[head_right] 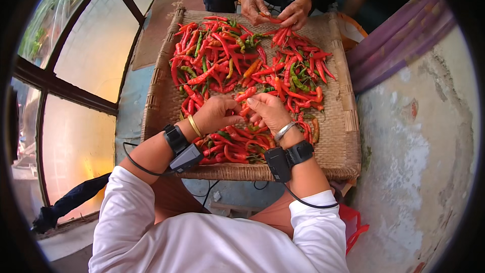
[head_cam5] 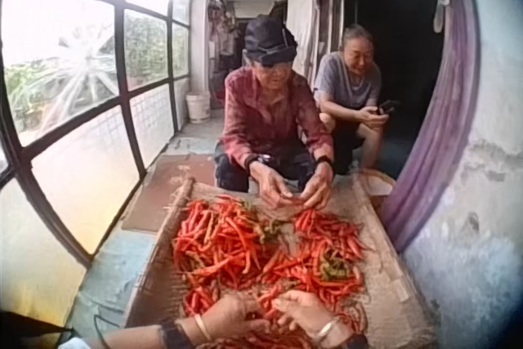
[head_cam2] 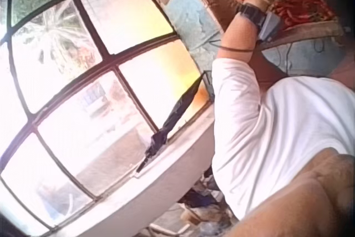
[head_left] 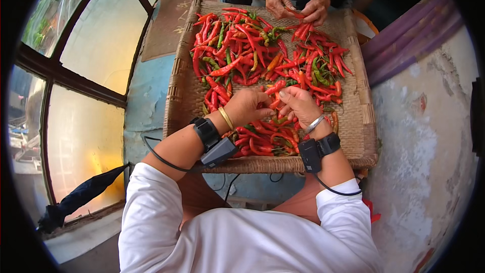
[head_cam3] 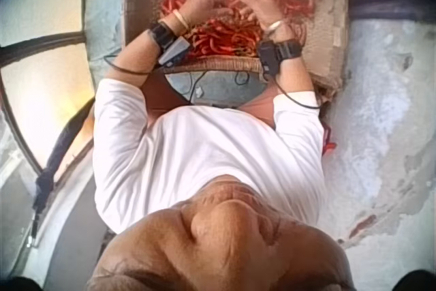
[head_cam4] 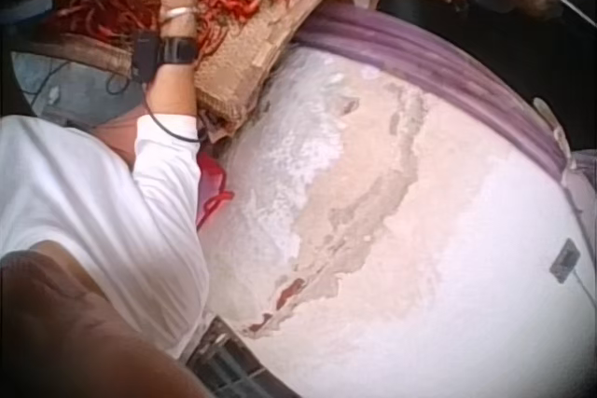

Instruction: The person picks through a large pile of red and green peppers on a flat woven tray, removing stems from individual peppers by hand and placing them back onto the tray.

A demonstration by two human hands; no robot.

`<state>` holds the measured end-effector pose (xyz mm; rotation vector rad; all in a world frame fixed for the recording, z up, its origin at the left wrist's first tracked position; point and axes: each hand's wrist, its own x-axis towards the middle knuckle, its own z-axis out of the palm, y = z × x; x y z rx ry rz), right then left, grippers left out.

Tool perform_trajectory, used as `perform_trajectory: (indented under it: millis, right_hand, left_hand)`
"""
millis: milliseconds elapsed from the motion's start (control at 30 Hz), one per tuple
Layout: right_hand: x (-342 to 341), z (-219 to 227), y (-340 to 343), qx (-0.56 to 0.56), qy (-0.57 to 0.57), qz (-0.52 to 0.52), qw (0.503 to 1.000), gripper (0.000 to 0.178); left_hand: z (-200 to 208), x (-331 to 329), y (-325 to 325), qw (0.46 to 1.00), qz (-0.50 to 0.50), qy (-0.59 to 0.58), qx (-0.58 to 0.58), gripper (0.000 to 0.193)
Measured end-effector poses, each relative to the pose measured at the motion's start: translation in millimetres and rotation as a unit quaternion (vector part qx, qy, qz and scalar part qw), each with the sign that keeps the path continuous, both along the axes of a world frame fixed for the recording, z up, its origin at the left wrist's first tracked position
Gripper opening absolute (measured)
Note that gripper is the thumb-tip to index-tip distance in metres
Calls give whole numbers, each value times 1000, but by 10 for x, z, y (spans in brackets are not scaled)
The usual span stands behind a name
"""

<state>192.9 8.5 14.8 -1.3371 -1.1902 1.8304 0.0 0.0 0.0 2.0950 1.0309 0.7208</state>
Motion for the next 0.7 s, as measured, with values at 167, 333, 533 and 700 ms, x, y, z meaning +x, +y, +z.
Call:
perform_trajectory:
  millis: [167, 333, 533, 700]
  right_hand:
    - [35, -64, -3, 2, -22, 54, 998, 23]
    - [116, 25, 56, 41, -91, 42, 994, 26]
    - [401, 47, 225, 100, 153, -275, 944, 34]
    - [401, -32, 191, 12, 129, -217, 967, 46]
  left_hand:
    - [24, 126, -49, 999, -45, 17, 15, 22]
    - [43, 93, -3, 998, 10, -60, -27, 11]
    - [-69, 21, 43, 994, 28, -85, -59, 14]
    - [-38, 69, -13, 996, -6, -24, -88, 17]
